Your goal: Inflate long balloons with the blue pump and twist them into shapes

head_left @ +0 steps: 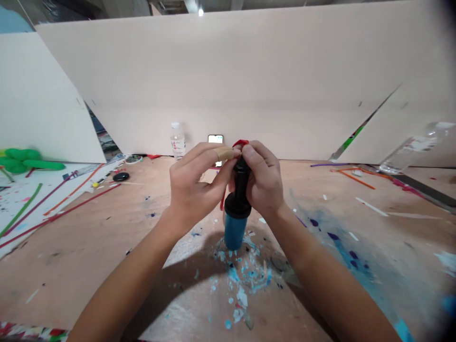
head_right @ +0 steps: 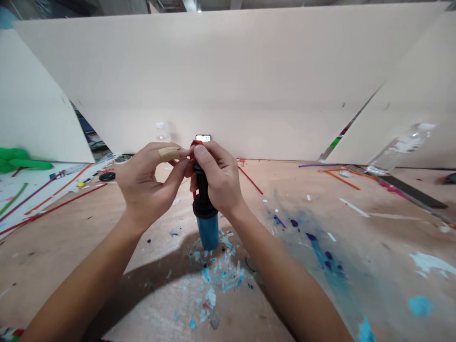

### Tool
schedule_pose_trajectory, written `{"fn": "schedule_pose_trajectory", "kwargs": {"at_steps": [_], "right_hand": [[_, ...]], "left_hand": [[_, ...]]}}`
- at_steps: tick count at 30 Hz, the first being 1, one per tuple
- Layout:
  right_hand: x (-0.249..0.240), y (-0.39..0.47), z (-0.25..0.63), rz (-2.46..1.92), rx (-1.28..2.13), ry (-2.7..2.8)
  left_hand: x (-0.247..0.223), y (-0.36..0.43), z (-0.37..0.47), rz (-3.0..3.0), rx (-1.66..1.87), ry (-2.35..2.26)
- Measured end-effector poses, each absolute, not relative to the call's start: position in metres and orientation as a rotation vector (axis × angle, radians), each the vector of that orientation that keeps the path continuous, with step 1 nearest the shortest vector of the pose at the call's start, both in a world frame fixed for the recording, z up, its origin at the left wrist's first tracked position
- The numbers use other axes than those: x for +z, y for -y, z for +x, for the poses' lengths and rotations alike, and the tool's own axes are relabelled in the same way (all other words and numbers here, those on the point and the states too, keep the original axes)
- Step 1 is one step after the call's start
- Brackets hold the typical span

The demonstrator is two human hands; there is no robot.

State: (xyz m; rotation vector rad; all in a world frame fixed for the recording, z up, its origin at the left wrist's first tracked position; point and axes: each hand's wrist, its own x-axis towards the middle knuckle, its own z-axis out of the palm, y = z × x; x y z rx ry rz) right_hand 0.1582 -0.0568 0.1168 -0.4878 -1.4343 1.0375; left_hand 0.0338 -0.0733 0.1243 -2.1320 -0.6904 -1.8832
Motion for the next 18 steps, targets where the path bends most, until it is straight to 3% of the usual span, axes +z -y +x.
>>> {"fn": "schedule_pose_trajectory", "kwargs": {"at_steps": [10,18], "right_hand": [[0.123,0.073,0.150,-0.386,1.374,1.360],[0.116,0.064,0.150,-0.436,1.366,1.398]], "left_hand": [[0.127,0.072,0.026,-2.080,-1.841,0.725],[0.123,0.068,0.021,-2.211,-1.936,0.863]]}}
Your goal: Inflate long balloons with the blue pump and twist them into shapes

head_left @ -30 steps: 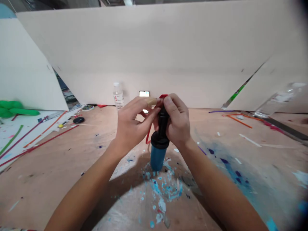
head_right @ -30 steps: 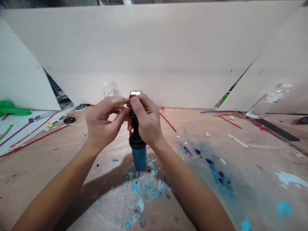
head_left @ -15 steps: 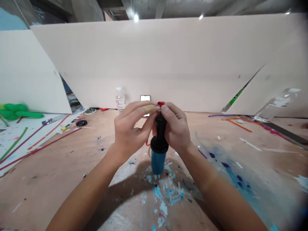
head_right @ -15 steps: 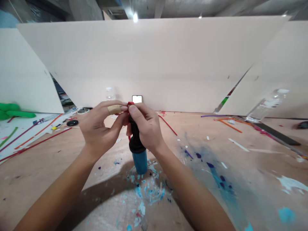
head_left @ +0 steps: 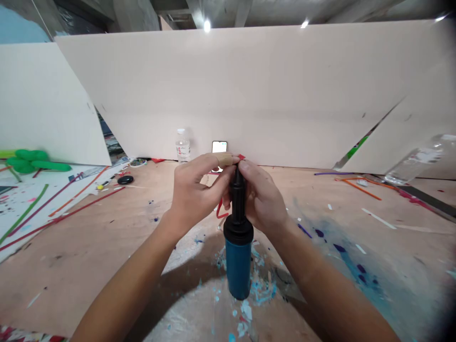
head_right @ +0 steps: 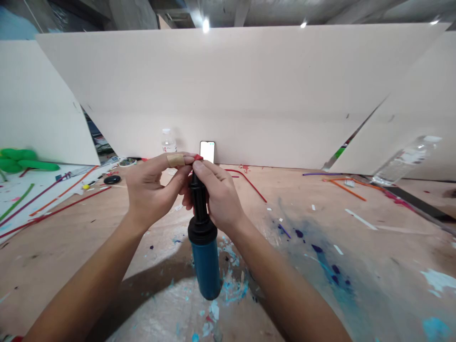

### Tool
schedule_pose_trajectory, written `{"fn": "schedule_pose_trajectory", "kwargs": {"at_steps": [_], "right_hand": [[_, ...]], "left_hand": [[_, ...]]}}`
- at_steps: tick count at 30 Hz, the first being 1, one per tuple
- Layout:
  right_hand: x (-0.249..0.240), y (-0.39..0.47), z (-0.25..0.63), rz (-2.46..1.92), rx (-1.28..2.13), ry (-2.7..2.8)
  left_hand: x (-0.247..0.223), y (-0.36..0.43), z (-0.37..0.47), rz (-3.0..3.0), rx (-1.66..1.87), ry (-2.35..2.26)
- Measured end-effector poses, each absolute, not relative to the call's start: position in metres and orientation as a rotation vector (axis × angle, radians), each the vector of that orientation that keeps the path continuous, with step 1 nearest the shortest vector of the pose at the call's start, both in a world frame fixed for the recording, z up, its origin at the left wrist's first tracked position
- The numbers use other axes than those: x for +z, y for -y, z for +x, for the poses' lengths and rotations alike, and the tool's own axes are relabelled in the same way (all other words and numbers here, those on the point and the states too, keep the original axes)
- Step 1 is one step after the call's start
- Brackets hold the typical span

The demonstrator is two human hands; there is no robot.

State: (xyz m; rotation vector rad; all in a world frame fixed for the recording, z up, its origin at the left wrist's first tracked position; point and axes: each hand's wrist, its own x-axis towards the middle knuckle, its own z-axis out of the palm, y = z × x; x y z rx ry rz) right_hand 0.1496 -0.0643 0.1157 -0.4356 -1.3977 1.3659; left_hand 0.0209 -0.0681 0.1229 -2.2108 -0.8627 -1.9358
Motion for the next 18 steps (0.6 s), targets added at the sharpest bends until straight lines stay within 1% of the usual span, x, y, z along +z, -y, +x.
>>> {"fn": "schedule_pose_trajectory", "kwargs": {"at_steps": [4,10,13,18], "right_hand": [[0.119,0.062,0.161,-0.472,1.243,1.527],[0.130,0.067,0.175,-0.574,0.891,1.580],[0.133,0.073,0.176,-0.557,0.768,1.549],[0.132,0.080,0.179,-0.536,0.459,1.617]], "left_hand": [[0.122,0.068,0.020,-2.228,-2.019,0.853],[0.128,0.073,0.020,-2.284,-2.020,0.803],[0.130,0.075,0.020,-2.296,-2.030,0.793],[0.132,0.080,0.021,-2.275,-2.026,0.749]]}}
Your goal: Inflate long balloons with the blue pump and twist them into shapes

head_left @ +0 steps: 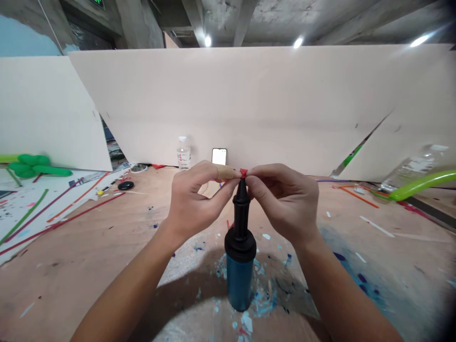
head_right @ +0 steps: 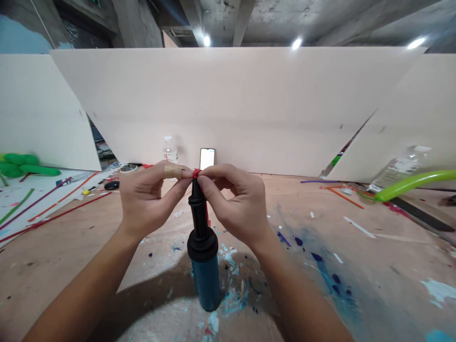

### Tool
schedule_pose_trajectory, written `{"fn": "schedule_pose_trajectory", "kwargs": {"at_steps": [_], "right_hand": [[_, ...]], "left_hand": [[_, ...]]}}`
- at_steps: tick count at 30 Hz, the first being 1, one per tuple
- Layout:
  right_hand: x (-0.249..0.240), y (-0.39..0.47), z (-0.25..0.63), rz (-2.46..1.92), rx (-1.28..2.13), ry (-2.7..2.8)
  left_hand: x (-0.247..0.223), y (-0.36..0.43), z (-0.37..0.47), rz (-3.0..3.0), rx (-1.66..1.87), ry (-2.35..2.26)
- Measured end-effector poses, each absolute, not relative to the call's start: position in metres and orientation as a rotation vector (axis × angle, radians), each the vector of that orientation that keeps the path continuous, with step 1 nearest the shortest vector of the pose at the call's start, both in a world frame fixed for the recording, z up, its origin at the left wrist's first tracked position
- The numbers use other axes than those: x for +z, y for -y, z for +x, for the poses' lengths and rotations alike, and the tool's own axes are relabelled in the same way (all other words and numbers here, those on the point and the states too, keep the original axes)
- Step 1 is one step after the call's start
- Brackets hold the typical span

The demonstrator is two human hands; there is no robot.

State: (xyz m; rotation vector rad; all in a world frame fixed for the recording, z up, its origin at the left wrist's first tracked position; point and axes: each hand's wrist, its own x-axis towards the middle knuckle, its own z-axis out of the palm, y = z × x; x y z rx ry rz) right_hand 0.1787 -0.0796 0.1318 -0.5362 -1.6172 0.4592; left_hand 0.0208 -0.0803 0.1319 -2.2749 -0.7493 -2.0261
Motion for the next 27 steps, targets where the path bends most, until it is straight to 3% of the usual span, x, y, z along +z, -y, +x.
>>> {"fn": "schedule_pose_trajectory", "kwargs": {"at_steps": [8,18,27], "right_hand": [[0.135,0.079,0.186,-0.381,-0.085,1.735],[0.147,0.093,0.197,-0.392,-0.481,1.856],[0.145,0.094,0.191,-0.266,-0.305,1.788]], "left_hand": [[0.136,0.087,0.021,-2.272,-1.961,0.584],[0.145,0.095,0.022,-2.215,-1.796,0.467],[0.147,0.100,0.022,-2.235,-1.738,0.490]]}}
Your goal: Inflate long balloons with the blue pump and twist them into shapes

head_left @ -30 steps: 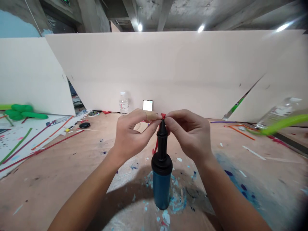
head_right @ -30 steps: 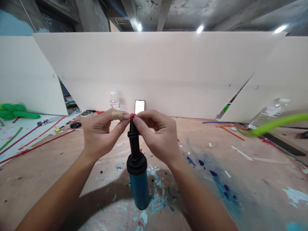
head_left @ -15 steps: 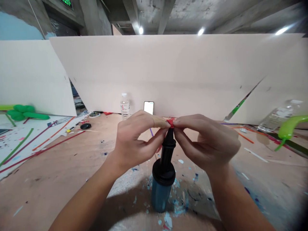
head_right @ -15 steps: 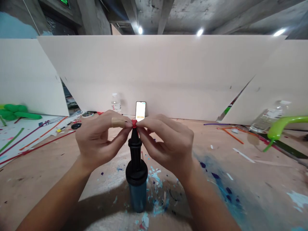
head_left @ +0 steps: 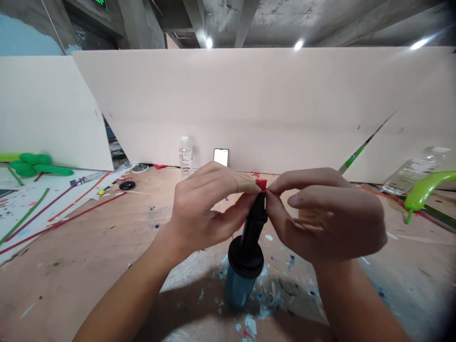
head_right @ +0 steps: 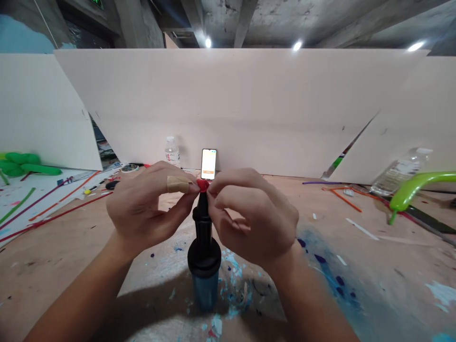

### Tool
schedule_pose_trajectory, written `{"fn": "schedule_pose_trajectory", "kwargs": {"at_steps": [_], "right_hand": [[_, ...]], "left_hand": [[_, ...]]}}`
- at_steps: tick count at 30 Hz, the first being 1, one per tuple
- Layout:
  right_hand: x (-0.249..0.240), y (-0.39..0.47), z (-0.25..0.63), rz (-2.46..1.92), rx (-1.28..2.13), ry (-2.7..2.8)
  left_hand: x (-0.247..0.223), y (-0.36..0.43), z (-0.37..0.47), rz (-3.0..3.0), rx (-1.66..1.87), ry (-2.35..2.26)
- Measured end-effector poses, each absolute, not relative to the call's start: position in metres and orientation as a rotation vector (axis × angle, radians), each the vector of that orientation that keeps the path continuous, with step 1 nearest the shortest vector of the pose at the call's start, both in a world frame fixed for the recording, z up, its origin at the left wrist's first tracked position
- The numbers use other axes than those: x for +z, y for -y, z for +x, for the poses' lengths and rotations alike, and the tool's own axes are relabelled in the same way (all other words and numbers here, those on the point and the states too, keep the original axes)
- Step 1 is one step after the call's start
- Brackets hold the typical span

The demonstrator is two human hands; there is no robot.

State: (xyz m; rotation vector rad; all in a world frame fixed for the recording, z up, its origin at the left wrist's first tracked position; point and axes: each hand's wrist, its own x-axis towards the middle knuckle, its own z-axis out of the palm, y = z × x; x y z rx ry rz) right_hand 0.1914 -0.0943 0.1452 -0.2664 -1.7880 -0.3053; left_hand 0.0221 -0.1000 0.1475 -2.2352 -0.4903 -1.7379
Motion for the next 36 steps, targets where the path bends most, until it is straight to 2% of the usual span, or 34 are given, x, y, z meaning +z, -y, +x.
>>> {"fn": "schedule_pose_trajectory", "kwargs": {"at_steps": [16,36], "right_hand": [[0.156,0.107,0.190,-0.359,-0.255,1.927],[0.145,0.103,0.189,-0.323,-0.268,1.855]], "left_hand": [[0.151,0.100,0.018,-2.287,-1.737,0.402],[0.155,0.101,0.012,-2.320,-1.522,0.488]]}}
